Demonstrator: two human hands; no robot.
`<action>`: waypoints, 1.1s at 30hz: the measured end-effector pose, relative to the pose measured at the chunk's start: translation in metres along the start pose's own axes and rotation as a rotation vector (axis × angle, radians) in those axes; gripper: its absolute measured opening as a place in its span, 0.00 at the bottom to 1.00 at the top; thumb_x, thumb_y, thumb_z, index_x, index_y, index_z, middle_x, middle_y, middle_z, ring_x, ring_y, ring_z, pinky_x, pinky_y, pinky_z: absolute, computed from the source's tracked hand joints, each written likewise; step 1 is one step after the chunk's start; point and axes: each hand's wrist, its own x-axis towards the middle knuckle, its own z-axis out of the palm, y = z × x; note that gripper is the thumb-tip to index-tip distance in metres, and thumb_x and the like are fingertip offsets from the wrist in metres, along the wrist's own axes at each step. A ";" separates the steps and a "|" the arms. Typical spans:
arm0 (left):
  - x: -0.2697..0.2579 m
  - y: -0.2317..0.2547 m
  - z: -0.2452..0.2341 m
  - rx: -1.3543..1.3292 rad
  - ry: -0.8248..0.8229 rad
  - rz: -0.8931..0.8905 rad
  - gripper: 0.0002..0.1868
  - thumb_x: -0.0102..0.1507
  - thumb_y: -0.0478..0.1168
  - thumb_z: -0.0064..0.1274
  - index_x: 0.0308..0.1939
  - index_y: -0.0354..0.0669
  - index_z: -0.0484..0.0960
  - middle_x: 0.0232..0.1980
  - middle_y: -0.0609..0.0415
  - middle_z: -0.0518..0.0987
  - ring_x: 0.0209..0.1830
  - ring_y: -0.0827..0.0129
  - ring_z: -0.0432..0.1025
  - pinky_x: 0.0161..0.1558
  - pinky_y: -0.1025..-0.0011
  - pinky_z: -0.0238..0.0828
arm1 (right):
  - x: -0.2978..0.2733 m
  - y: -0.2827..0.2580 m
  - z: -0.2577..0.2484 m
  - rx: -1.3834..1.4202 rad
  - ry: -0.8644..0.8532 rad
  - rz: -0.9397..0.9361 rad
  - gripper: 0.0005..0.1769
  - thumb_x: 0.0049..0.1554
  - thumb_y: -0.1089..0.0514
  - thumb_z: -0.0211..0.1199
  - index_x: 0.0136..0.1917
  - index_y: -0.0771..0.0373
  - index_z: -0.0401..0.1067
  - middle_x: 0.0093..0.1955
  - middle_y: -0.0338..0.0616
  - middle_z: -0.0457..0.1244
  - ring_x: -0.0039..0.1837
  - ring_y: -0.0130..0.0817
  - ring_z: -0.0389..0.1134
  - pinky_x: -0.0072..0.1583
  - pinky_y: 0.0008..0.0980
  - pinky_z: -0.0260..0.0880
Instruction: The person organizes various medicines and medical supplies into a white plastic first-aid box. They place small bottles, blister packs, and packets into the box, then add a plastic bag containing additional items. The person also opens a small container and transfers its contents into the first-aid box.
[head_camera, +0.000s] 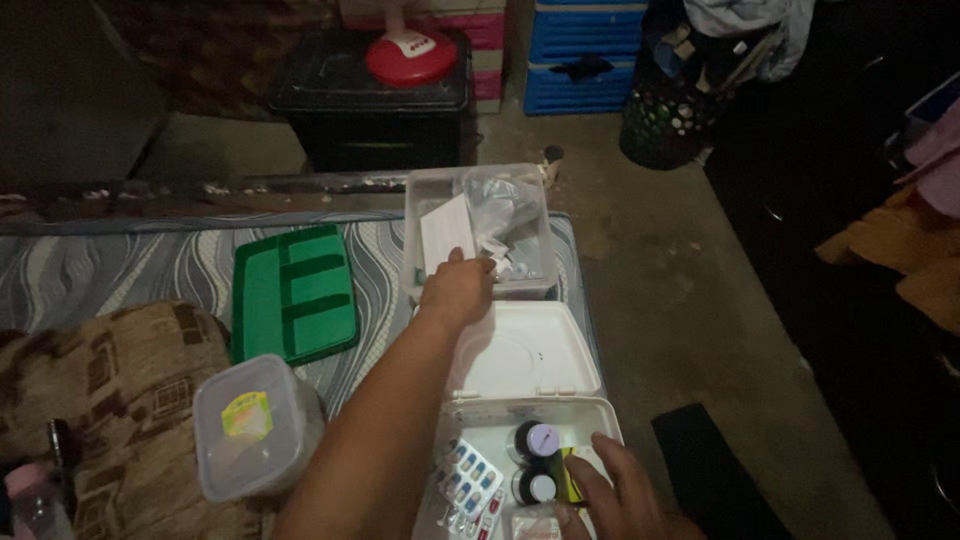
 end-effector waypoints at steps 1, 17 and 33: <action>0.000 -0.002 0.000 0.054 -0.030 -0.002 0.15 0.65 0.45 0.49 0.53 0.49 0.83 0.57 0.38 0.75 0.52 0.42 0.74 0.54 0.49 0.71 | 0.002 0.001 -0.001 -0.024 0.027 -0.097 0.25 0.54 0.50 0.66 0.59 0.68 0.71 0.62 0.69 0.58 0.66 0.69 0.62 0.61 0.63 0.68; -0.092 0.010 -0.161 0.076 0.449 0.328 0.13 0.59 0.27 0.51 0.45 0.42 0.83 0.43 0.43 0.83 0.44 0.47 0.78 0.46 0.53 0.74 | 0.027 -0.066 -0.056 -0.055 -0.104 0.239 0.30 0.51 0.50 0.65 0.65 0.61 0.72 0.74 0.61 0.55 0.70 0.56 0.62 0.61 0.47 0.70; -0.206 0.045 -0.094 -0.176 0.071 0.459 0.11 0.59 0.30 0.51 0.44 0.46 0.79 0.40 0.46 0.83 0.41 0.46 0.78 0.41 0.55 0.75 | 0.025 -0.071 -0.059 0.046 -0.106 0.250 0.29 0.54 0.51 0.63 0.67 0.64 0.69 0.73 0.65 0.54 0.72 0.61 0.58 0.66 0.56 0.63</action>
